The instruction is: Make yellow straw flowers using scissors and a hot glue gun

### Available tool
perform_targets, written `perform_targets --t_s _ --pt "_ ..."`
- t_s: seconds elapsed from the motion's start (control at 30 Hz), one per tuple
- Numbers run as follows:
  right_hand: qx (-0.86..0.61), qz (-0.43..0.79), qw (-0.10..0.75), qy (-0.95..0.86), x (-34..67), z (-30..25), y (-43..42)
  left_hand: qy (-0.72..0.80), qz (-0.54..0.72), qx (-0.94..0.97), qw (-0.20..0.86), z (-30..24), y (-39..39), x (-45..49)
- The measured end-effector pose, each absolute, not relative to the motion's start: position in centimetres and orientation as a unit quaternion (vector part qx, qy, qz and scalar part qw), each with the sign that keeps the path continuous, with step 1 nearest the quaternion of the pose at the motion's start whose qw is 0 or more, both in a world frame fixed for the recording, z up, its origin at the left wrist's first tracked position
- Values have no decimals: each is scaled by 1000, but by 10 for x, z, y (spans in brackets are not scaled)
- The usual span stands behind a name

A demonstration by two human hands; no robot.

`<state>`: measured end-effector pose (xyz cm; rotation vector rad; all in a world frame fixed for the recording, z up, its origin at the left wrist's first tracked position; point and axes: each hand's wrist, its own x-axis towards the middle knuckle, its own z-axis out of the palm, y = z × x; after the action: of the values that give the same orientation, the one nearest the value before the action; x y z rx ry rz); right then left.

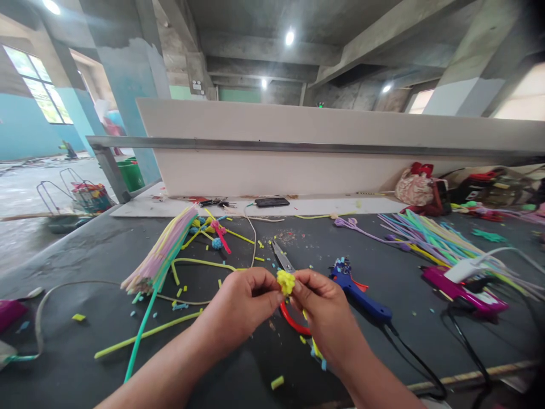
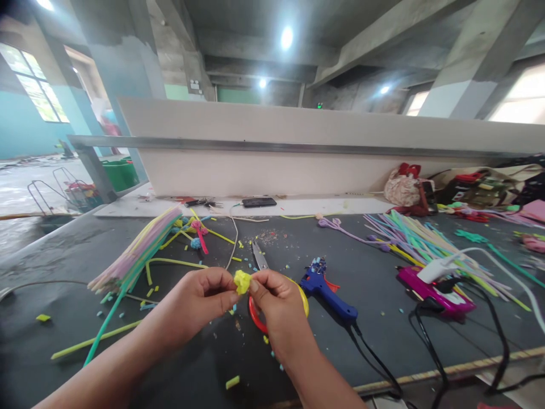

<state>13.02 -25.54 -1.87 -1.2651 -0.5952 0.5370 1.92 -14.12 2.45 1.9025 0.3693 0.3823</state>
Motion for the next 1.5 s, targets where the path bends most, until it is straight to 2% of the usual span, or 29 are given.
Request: perform_targets --t_s 0.13,0.23,0.37,0.9,1.17,1.23,1.4,1.5 --pt "-460 417 750 -228 133 -5 -259 134 220 813 521 48 -134 12" --pt "-413 480 741 -225 135 1 -264 81 199 843 492 70 -129 9" --pt "-393 503 732 -237 137 2 -270 18 86 878 471 88 -125 15" --pt "-398 520 703 -276 135 1 -271 -48 -62 849 522 86 -113 34" --pt "-373 548 695 -278 139 -7 -267 -45 5 942 333 91 -125 27" --pt "-368 548 698 -276 140 -7 -268 -33 25 942 334 88 -127 28" --pt "-333 543 718 -279 143 -2 -270 22 136 893 428 81 -133 29" --pt "-304 537 733 -285 145 -2 -271 -3 216 893 395 78 -140 27"
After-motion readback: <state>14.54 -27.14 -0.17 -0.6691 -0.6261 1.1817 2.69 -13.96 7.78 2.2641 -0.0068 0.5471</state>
